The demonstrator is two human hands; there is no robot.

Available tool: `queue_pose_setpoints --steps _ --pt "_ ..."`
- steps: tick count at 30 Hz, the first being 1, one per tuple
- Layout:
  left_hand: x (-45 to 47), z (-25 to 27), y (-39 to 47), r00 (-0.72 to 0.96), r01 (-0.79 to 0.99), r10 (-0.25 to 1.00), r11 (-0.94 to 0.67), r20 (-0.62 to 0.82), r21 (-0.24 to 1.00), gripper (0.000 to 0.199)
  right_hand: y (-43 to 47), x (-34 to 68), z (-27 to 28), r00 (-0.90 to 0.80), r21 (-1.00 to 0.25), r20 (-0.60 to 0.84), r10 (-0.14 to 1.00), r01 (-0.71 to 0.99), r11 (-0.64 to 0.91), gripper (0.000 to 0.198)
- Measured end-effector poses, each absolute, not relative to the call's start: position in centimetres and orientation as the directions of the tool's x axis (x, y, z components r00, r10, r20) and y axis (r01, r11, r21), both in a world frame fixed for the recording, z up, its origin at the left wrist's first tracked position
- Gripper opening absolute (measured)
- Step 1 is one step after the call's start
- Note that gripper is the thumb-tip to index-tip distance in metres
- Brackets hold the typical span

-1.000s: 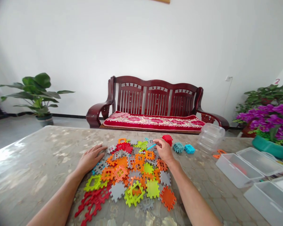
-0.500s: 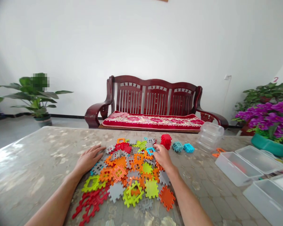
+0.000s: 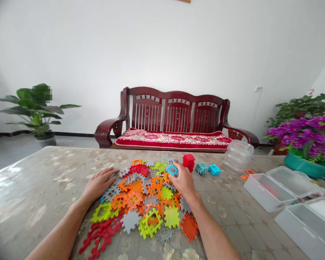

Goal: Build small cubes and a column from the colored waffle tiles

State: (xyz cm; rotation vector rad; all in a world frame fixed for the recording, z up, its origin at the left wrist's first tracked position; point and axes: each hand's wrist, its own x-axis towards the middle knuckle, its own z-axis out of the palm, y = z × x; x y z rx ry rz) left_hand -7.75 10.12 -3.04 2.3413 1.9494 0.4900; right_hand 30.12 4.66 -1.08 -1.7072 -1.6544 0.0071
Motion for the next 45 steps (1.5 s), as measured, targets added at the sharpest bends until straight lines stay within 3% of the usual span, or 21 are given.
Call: queue_pose_setpoints --steps 5,10,13,18,29,35,39,45 --pt "-7.9 -3.2 10.3 0.156 0.95 0.967 -0.202 0.2 0.236 0.046 4.7 34.7 1.1 0.309 -0.578 0.642 0.702 0.796 0.178 0.054" --pt "-8.1 -3.5 10.6 0.156 0.953 0.964 -0.205 0.217 0.225 0.046 4.1 43.3 0.8 0.635 -0.706 0.531 0.562 0.697 -0.121 0.062" --pt "-8.1 -3.6 10.8 0.158 0.956 0.964 -0.204 0.215 0.211 0.047 3.7 47.1 -0.7 0.724 -0.706 0.445 0.527 0.646 -0.29 0.063" --pt "-8.2 -3.6 10.9 0.161 0.959 0.965 -0.202 0.205 0.198 0.048 3.9 48.8 -2.2 0.723 -0.617 0.411 0.554 0.669 -0.415 0.063" --pt "-8.2 -3.6 10.9 0.165 0.964 0.971 -0.196 0.175 0.178 0.049 5.4 49.9 -3.4 0.673 -0.551 0.413 0.614 0.721 -0.42 0.067" --pt "-8.3 -3.5 10.8 0.172 0.965 0.971 -0.2 0.164 0.169 0.051 4.9 49.2 -3.0 0.7 -0.444 0.285 0.655 0.702 -0.557 0.081" --pt "-8.2 -3.3 10.7 0.173 0.966 0.97 -0.2 0.168 0.166 0.051 4.8 48.2 -2.2 0.744 -0.353 0.195 0.639 0.661 -0.662 0.069" --pt "-8.3 -3.5 10.8 0.172 0.966 0.973 -0.197 0.153 0.169 0.052 5.0 47.4 -1.8 0.73 -0.282 0.182 0.659 0.68 -0.676 0.062"
